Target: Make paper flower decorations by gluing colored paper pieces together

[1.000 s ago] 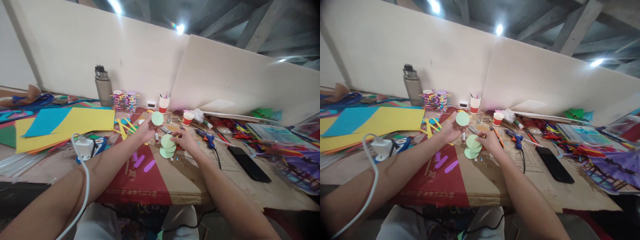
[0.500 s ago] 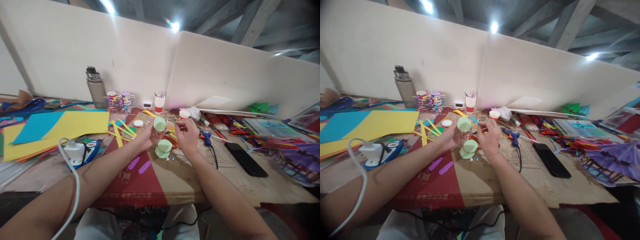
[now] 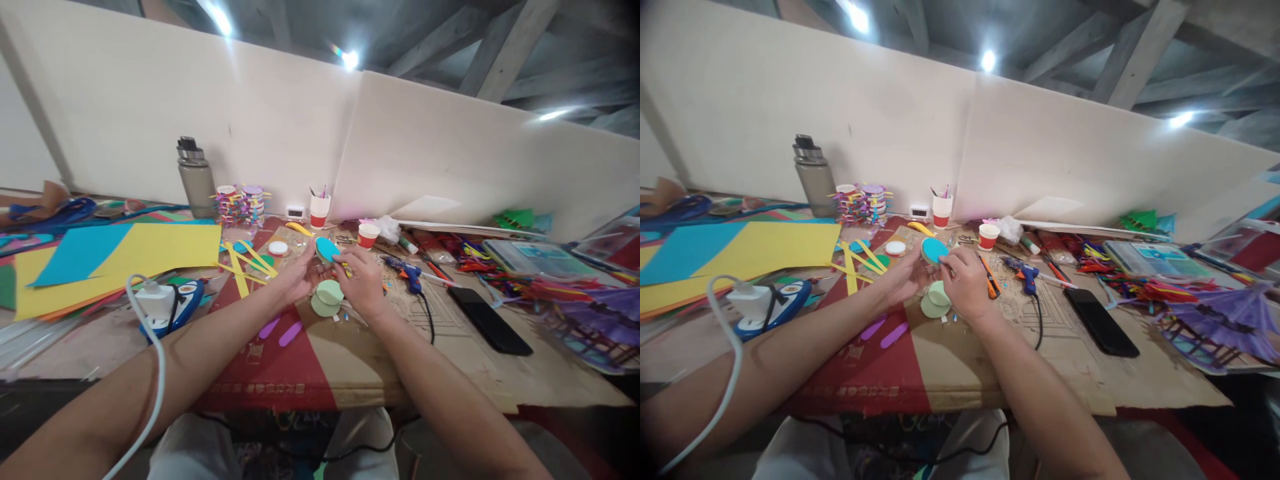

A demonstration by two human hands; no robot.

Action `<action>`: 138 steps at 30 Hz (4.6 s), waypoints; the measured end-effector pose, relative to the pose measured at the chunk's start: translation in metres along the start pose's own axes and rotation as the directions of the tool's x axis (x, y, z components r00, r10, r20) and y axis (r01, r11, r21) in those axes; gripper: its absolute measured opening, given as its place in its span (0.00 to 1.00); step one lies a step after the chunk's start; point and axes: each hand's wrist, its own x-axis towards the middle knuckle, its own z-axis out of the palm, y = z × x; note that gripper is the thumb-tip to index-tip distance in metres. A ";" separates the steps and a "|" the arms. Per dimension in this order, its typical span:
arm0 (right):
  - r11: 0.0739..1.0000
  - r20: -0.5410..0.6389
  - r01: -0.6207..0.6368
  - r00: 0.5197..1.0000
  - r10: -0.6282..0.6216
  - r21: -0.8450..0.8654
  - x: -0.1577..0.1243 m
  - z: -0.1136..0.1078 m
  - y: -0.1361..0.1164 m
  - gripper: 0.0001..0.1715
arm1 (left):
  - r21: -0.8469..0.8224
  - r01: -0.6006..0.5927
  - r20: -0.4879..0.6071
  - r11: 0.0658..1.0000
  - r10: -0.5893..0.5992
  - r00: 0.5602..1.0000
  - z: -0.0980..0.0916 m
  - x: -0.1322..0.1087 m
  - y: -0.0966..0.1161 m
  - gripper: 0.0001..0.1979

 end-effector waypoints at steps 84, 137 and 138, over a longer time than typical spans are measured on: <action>0.610 0.258 -0.589 0.797 0.546 0.530 0.003 -0.003 0.004 0.12 | 0.903 -0.160 0.125 0.399 0.111 0.986 -0.010 -0.001 0.004 0.11; 0.387 0.371 -0.656 0.716 0.592 0.649 -0.009 0.013 0.014 0.20 | 0.779 -0.007 0.072 0.627 -0.078 0.994 -0.013 0.002 0.000 0.15; 0.384 0.376 -0.660 0.713 0.592 0.646 -0.008 0.013 0.014 0.21 | 0.784 0.002 0.063 0.620 -0.083 0.995 -0.013 0.003 0.001 0.14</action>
